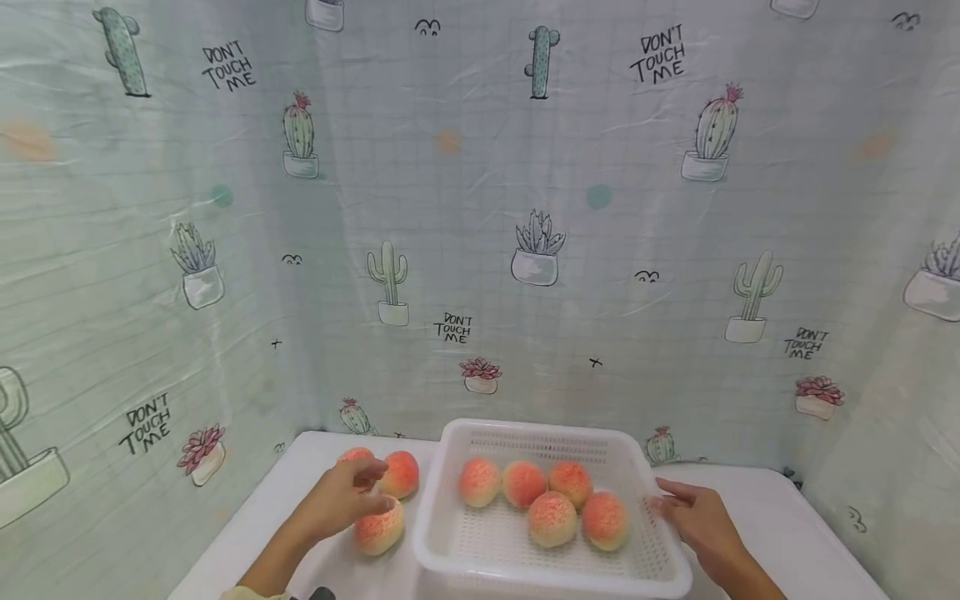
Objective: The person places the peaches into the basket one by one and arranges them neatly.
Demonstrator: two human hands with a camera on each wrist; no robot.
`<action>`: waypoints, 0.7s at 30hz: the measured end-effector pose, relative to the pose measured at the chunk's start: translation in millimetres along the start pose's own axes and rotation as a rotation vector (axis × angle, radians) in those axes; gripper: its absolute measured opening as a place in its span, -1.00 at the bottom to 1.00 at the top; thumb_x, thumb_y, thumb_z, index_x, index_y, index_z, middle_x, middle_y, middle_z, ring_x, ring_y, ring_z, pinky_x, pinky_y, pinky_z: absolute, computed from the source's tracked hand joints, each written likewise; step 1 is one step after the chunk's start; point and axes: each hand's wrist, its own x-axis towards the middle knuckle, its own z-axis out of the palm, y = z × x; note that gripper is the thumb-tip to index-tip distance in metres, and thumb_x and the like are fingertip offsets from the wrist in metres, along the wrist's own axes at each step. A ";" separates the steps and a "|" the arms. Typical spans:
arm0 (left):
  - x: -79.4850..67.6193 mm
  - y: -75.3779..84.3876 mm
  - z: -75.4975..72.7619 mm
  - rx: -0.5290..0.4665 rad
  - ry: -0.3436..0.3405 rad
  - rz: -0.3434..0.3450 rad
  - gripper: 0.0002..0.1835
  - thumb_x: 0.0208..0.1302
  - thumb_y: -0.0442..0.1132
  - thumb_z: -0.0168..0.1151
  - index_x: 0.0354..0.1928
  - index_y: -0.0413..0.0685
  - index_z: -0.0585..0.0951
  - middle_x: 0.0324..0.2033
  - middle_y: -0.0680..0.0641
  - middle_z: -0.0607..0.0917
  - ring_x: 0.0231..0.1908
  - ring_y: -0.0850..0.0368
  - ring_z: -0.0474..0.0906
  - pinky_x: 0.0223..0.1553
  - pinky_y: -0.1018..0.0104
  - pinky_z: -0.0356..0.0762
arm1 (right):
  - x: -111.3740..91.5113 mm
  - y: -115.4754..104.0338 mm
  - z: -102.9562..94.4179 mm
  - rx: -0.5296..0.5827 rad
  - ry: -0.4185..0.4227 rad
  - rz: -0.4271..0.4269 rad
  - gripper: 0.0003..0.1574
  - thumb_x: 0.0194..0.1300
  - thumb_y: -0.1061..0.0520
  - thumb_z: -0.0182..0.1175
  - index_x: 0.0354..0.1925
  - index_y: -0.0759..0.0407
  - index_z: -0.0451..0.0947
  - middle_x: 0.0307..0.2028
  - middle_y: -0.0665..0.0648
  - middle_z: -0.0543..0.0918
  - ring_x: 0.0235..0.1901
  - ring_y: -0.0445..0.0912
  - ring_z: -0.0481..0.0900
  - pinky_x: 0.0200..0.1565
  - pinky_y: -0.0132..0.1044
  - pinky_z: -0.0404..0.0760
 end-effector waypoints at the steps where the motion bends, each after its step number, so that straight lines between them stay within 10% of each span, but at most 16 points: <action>1: -0.9 -7.1 3.8 0.008 0.007 -0.011 -0.39 0.06 -0.15 0.63 0.17 -0.16 0.66 0.13 -0.16 0.73 0.20 -0.21 0.62 0.20 -0.16 0.64 | -0.1 0.0 -1.6 0.004 0.001 0.002 -0.26 0.45 0.14 0.26 0.43 0.48 0.31 0.28 0.54 0.54 0.06 0.20 0.73 -0.02 0.03 0.80; 10: -3.8 -45.2 39.4 0.071 0.062 -0.093 -0.12 -0.03 0.02 0.68 0.33 -0.20 0.55 0.20 -0.26 0.68 0.12 -0.14 0.63 0.16 -0.23 0.60 | 0.2 3.3 -2.7 0.031 0.000 0.015 -0.27 0.45 0.18 0.26 0.43 0.50 0.30 0.29 0.56 0.52 -0.08 0.02 0.69 -0.07 -0.04 0.80; 21: -3.2 -43.2 44.1 0.083 0.112 -0.149 -0.07 -0.08 0.07 0.69 0.30 -0.28 0.57 0.23 -0.33 0.66 0.11 -0.12 0.65 0.16 -0.26 0.63 | 2.1 2.3 0.0 0.025 0.014 0.005 -0.28 0.46 0.16 0.25 0.42 0.48 0.31 0.32 0.56 0.49 0.03 0.17 0.73 -0.01 0.02 0.79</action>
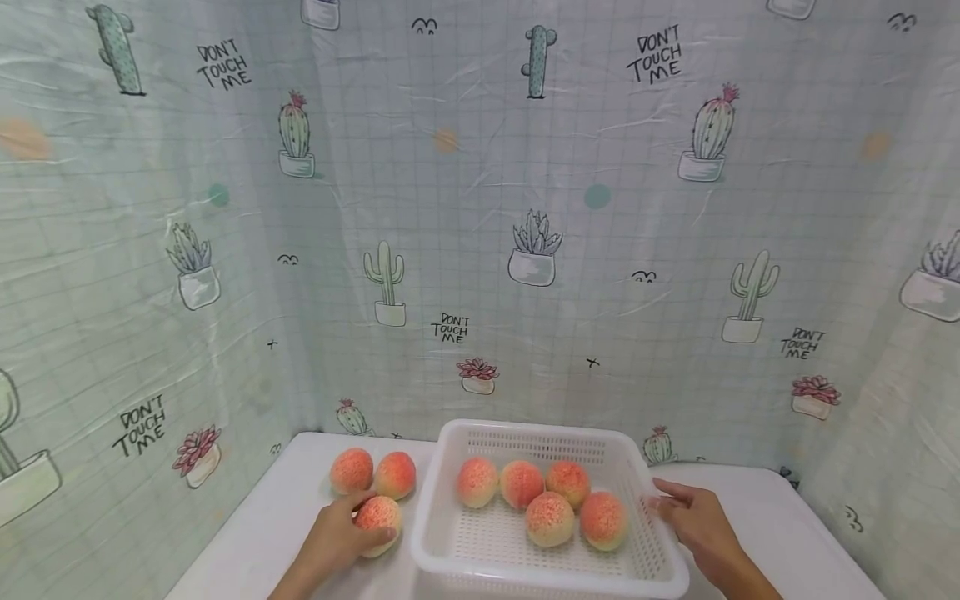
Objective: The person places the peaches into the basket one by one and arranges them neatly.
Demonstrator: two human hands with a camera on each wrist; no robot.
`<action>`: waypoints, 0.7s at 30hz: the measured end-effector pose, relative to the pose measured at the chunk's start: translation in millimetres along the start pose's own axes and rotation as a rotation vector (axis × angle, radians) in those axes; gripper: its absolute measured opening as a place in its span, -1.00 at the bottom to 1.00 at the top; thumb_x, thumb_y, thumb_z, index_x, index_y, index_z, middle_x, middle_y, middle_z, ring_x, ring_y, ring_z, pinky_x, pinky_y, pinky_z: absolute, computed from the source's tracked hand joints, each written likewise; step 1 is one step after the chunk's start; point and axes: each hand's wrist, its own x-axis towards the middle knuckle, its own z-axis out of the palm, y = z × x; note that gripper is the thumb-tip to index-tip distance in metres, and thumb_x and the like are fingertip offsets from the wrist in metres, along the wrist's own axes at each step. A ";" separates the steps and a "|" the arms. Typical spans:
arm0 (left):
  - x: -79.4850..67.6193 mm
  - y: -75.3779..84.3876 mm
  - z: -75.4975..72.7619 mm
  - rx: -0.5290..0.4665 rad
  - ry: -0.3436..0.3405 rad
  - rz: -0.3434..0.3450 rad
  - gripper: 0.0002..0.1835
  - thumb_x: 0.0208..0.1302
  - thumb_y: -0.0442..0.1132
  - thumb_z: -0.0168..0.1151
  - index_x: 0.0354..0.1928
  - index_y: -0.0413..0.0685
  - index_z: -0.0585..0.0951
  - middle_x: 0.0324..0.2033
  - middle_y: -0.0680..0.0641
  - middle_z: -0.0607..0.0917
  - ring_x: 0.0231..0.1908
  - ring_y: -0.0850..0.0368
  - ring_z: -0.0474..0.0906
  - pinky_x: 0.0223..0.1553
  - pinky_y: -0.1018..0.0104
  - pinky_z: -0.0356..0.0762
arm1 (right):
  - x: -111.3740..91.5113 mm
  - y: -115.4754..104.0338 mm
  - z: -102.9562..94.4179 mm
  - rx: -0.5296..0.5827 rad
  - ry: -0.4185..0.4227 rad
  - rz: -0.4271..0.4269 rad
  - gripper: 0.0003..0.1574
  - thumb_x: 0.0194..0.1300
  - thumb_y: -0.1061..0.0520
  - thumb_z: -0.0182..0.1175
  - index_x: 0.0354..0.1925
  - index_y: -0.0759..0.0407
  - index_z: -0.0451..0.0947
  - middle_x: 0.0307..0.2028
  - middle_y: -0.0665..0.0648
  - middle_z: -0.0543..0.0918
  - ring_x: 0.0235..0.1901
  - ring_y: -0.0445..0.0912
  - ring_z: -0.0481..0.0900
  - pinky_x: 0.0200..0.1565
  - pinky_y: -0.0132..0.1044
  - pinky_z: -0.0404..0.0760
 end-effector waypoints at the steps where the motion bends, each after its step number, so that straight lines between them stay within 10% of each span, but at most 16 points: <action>1: -0.3 0.3 -1.0 -0.004 0.002 -0.002 -0.07 -0.09 0.07 0.70 0.30 -0.27 0.57 0.23 -0.33 0.67 0.09 -0.10 0.65 0.17 -0.24 0.63 | 0.1 -0.1 0.3 0.002 0.000 0.000 -0.28 0.46 0.17 0.25 0.42 0.49 0.31 0.31 0.56 0.49 0.04 0.18 0.73 0.00 0.03 0.79; 21: -12.5 35.4 -42.0 -0.062 -0.009 0.048 -0.05 -0.12 0.03 0.73 0.32 -0.26 0.57 0.07 -0.16 0.76 -0.07 0.06 0.69 -0.14 0.12 0.76 | -1.9 -2.0 -0.7 -0.003 0.001 -0.005 -0.29 0.45 0.20 0.25 0.41 0.51 0.32 0.28 0.56 0.52 0.10 0.26 0.71 0.02 0.07 0.78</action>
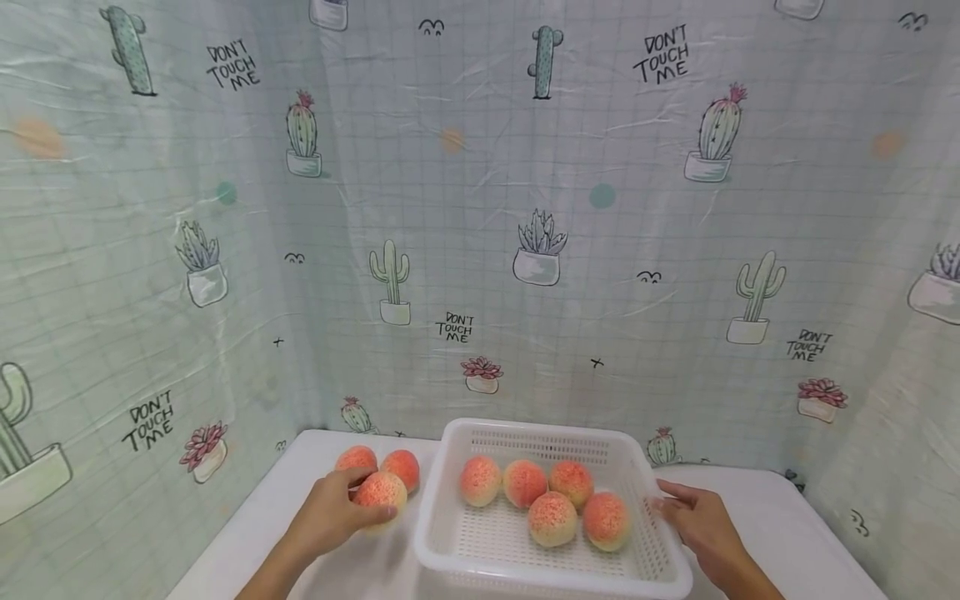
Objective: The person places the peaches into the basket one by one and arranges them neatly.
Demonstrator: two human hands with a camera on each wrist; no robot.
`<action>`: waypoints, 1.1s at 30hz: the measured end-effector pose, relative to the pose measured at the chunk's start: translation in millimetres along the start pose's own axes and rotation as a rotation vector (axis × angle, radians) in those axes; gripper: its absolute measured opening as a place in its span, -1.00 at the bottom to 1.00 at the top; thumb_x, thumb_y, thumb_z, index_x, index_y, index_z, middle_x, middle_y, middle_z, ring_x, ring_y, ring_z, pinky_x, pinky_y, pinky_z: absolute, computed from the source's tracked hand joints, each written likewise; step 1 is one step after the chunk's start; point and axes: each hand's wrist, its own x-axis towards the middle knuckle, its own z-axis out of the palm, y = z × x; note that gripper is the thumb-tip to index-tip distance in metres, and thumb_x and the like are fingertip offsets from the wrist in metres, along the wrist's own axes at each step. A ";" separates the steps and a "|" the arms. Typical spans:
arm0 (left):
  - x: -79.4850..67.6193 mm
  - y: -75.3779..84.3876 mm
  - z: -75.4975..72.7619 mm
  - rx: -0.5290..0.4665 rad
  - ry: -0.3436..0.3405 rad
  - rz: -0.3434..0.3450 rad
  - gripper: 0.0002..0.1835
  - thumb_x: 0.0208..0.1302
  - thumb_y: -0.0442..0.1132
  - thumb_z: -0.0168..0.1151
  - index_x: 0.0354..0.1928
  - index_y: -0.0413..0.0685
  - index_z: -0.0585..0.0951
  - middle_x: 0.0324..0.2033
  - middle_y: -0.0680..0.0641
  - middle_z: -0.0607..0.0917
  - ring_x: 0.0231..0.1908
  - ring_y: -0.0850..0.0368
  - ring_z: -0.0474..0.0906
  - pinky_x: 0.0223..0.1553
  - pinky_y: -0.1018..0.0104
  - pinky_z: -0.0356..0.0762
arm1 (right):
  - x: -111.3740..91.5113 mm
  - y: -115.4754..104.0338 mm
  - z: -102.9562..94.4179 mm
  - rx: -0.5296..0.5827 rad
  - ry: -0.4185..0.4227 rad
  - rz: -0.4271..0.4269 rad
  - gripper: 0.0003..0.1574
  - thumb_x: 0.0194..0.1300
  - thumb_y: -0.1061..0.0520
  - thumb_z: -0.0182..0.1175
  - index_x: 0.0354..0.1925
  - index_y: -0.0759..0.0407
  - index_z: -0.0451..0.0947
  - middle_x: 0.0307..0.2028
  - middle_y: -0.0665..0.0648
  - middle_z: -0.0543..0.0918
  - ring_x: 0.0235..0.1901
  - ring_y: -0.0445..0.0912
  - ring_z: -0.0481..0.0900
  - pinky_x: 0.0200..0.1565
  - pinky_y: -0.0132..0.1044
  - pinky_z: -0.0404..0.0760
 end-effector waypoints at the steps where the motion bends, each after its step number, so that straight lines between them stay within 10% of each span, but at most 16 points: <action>1: -0.7 2.6 -1.2 -0.003 -0.002 0.006 -0.06 -0.12 0.02 0.73 0.32 -0.26 0.57 0.06 -0.14 0.77 -0.08 0.07 0.69 -0.15 0.13 0.76 | 0.0 -0.2 0.2 -0.001 0.000 0.001 -0.30 0.46 0.20 0.24 0.41 0.51 0.32 0.28 0.55 0.52 0.10 0.26 0.71 0.03 0.07 0.77; 12: -4.7 34.4 -8.0 -0.052 0.000 0.151 -0.36 -0.10 -0.08 0.72 0.09 -0.04 0.72 -0.04 -0.02 0.73 -0.14 0.13 0.70 -0.19 0.24 0.71 | -0.5 -1.0 -1.5 0.020 -0.010 -0.002 -0.29 0.46 0.21 0.23 0.42 0.52 0.30 0.26 0.55 0.55 -0.03 0.08 0.75 -0.02 0.03 0.80; 33: 8.8 79.2 15.1 -0.057 -0.123 0.253 -0.35 -0.01 -0.04 0.67 0.14 -0.12 0.70 -0.01 -0.07 0.78 -0.02 0.01 0.72 -0.07 0.07 0.78 | 1.3 2.2 -1.2 0.033 -0.019 -0.002 -0.28 0.47 0.17 0.24 0.43 0.51 0.29 0.27 0.55 0.55 -0.08 0.04 0.75 -0.06 0.02 0.81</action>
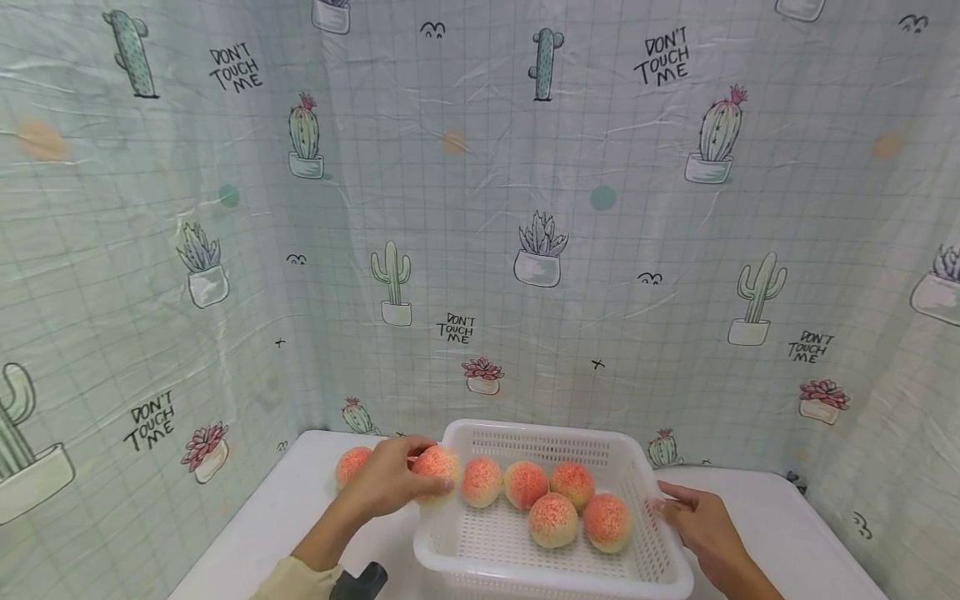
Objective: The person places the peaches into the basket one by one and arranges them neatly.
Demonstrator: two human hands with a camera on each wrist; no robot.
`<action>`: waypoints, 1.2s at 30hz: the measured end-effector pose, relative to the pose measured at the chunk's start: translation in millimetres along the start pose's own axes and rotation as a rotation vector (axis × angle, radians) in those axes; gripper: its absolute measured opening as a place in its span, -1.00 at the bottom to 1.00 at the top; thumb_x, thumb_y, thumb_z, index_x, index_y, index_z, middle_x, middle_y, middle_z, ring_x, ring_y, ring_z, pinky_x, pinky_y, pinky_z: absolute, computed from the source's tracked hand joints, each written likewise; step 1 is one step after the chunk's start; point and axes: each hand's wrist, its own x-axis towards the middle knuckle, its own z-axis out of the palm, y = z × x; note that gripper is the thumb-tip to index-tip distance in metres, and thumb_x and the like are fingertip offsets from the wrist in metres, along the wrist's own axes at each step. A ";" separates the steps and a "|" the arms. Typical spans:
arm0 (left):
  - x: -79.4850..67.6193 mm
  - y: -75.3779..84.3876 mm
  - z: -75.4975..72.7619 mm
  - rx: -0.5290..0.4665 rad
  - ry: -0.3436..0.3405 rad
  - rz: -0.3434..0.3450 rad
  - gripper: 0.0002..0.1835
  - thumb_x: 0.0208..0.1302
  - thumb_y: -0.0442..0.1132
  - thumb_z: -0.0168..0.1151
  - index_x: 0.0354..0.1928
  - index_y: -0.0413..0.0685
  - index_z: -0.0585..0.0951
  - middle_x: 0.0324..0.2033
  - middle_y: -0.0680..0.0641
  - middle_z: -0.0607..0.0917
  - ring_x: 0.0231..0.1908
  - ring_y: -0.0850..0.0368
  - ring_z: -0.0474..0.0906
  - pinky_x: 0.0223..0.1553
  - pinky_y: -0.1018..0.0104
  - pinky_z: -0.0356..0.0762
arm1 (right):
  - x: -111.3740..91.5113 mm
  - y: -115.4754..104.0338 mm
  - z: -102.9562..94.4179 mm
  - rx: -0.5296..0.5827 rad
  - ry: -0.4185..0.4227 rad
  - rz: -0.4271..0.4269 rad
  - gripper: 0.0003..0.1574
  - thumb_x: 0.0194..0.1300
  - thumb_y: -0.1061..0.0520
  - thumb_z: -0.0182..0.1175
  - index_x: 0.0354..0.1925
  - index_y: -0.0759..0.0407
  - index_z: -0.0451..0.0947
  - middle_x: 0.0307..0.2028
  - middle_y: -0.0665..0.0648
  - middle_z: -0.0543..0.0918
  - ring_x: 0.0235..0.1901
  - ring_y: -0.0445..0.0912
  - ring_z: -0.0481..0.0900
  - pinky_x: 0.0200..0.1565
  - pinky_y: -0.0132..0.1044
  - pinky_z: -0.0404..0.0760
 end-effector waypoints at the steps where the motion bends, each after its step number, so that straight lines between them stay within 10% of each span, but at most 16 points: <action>1: 1.8 1.0 1.7 -0.012 -0.010 0.012 -0.36 0.00 -0.05 0.66 0.13 -0.13 0.69 -0.02 -0.08 0.78 -0.03 0.01 0.73 -0.08 0.09 0.79 | 0.2 -0.1 0.1 0.001 0.000 0.001 -0.28 0.47 0.17 0.23 0.43 0.50 0.29 0.27 0.55 0.54 -0.08 0.04 0.75 -0.06 0.02 0.81; 17: 31.8 17.7 32.3 0.021 -0.113 0.159 -0.56 0.04 -0.08 0.59 -0.04 -0.11 0.75 -0.18 0.01 0.79 -0.16 0.17 0.65 -0.10 0.23 0.66 | -0.3 -2.1 0.7 0.007 0.000 0.014 -0.28 0.48 0.18 0.23 0.44 0.49 0.29 0.29 0.55 0.52 0.00 0.14 0.76 -0.02 0.06 0.80; 36: 52.8 21.5 65.9 0.058 -0.195 0.062 -0.60 0.00 -0.13 0.66 -0.15 -0.13 0.72 -0.18 -0.05 0.76 -0.16 0.10 0.62 -0.06 0.06 0.69 | -1.6 -2.7 3.4 0.032 0.018 0.046 -0.27 0.45 0.18 0.28 0.43 0.47 0.32 0.31 0.54 0.51 -0.01 0.17 0.76 0.02 0.10 0.76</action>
